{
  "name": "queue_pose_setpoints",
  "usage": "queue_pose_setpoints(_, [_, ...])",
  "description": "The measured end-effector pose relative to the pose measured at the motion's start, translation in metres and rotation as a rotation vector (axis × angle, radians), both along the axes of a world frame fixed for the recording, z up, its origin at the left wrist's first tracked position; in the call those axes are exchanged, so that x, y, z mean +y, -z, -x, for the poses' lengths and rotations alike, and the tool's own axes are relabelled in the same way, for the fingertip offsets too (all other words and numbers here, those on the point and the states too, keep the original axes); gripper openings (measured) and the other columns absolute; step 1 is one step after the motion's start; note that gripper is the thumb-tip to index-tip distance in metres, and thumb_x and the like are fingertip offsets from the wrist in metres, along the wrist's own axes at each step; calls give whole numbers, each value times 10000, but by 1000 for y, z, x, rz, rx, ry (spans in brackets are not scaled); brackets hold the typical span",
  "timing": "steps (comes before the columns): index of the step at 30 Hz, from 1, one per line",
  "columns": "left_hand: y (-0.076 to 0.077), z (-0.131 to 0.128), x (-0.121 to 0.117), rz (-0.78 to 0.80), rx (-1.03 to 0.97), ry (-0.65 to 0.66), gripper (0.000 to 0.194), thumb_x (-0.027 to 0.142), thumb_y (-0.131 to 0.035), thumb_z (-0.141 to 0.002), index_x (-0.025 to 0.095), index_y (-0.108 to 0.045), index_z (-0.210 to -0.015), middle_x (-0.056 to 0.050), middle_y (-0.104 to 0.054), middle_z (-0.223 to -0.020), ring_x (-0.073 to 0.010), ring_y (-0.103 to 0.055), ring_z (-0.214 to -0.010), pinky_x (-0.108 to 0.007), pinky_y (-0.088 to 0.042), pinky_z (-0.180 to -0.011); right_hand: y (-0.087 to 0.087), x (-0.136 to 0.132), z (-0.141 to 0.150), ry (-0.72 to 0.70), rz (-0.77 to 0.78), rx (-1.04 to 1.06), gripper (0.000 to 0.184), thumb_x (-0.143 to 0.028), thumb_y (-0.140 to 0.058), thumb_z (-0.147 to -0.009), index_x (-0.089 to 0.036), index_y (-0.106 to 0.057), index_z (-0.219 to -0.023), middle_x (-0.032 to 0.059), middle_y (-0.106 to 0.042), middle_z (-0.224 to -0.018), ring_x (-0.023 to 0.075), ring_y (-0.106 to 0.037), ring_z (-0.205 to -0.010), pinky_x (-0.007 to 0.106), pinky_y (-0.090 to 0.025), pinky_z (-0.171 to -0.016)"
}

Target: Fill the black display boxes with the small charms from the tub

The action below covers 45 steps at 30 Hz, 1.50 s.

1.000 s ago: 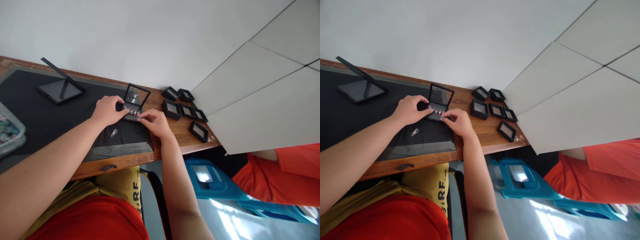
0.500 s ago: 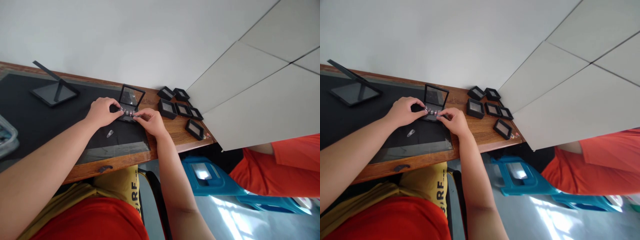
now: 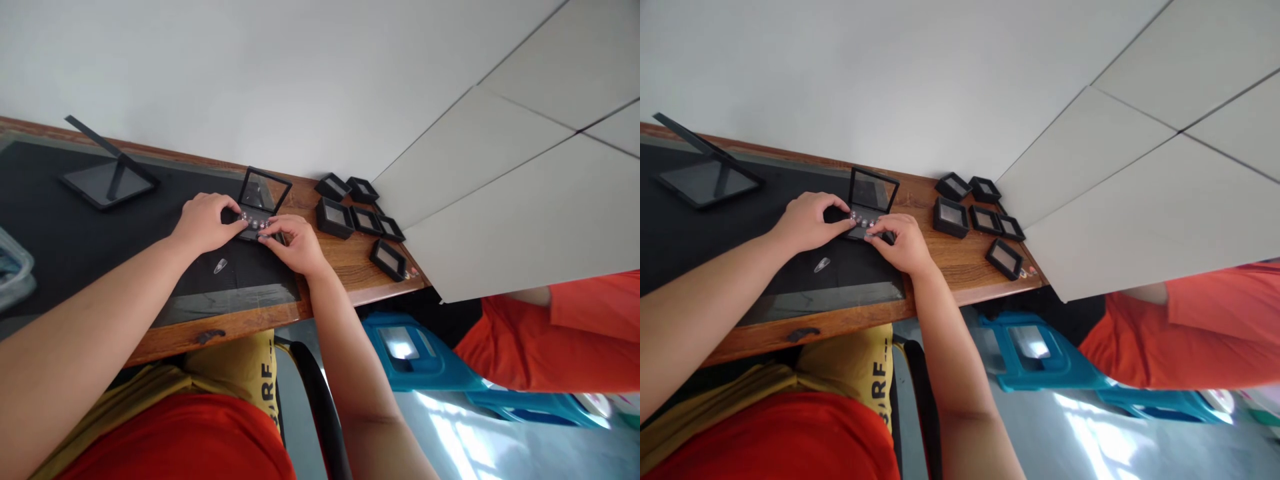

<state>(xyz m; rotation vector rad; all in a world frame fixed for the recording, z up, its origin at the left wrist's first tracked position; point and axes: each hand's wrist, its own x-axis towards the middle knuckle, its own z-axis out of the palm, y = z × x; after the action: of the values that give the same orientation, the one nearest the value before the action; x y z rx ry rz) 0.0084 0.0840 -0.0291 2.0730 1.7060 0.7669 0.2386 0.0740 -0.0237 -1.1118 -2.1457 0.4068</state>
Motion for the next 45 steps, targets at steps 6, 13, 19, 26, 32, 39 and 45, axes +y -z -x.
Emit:
queue_pose_setpoints(6, [0,0,0,-8,-14,15,281,463,-704,-910,262,-773,-1095,-99,-763,-1289,-404,-615,-1306,-571,-481,-1109,1,3,-2,17,-9,0,29,-287,-838,-858,-274,-815,-870,34,-842,-978,264,-783,-1075,452,-550,-1053])
queue_pose_setpoints(13, [-1,-1,-1,-3,-9,18,300,448,-697,-918,242,-775,-1122,-111,-759,-1310,-412,-604,-1327,-580,-468,-1118,2,1,2,53,-66,19,60,-319,-826,-877,-264,-805,-865,37,-842,-951,255,-793,-1010,430,-568,-1014])
queue_pose_setpoints(19, [1,0,0,-15,8,19,328,442,-693,-921,220,-776,-1148,-125,-759,-1298,-415,-606,-1324,-583,-463,-1117,3,0,9,-27,-112,-28,31,-286,-808,-889,-259,-819,-898,41,-848,-1005,256,-782,-1107,433,-550,-1059])
queue_pose_setpoints(26, [3,-1,1,-16,-3,21,317,434,-695,-921,225,-782,-1142,-123,-759,-1298,-417,-605,-1329,-586,-460,-1118,4,1,14,-18,-96,-72,15,-258,-798,-887,-261,-797,-901,31,-851,-998,273,-764,-1165,466,-533,-1086])
queue_pose_setpoints(32, [3,-1,1,-18,-3,20,317,435,-697,-919,220,-780,-1138,-129,-763,-1289,-417,-611,-1322,-586,-462,-1117,5,3,14,-12,-72,-23,39,-265,-815,-879,-256,-777,-882,30,-857,-1032,281,-752,-1198,490,-516,-1119])
queue_pose_setpoints(39, [3,-1,1,-15,-14,20,319,436,-709,-915,216,-780,-1134,-133,-761,-1301,-423,-607,-1326,-599,-456,-1120,3,2,5,-4,-73,101,66,-309,-817,-886,-252,-790,-868,46,-843,-979,241,-771,-1014,433,-586,-993])
queue_pose_setpoints(45, [2,-1,0,-13,-19,16,305,432,-712,-915,223,-780,-1126,-126,-763,-1296,-416,-605,-1327,-587,-457,-1122,4,3,0,19,-17,73,95,-317,-819,-880,-239,-779,-842,44,-824,-920,217,-766,-884,400,-595,-912])
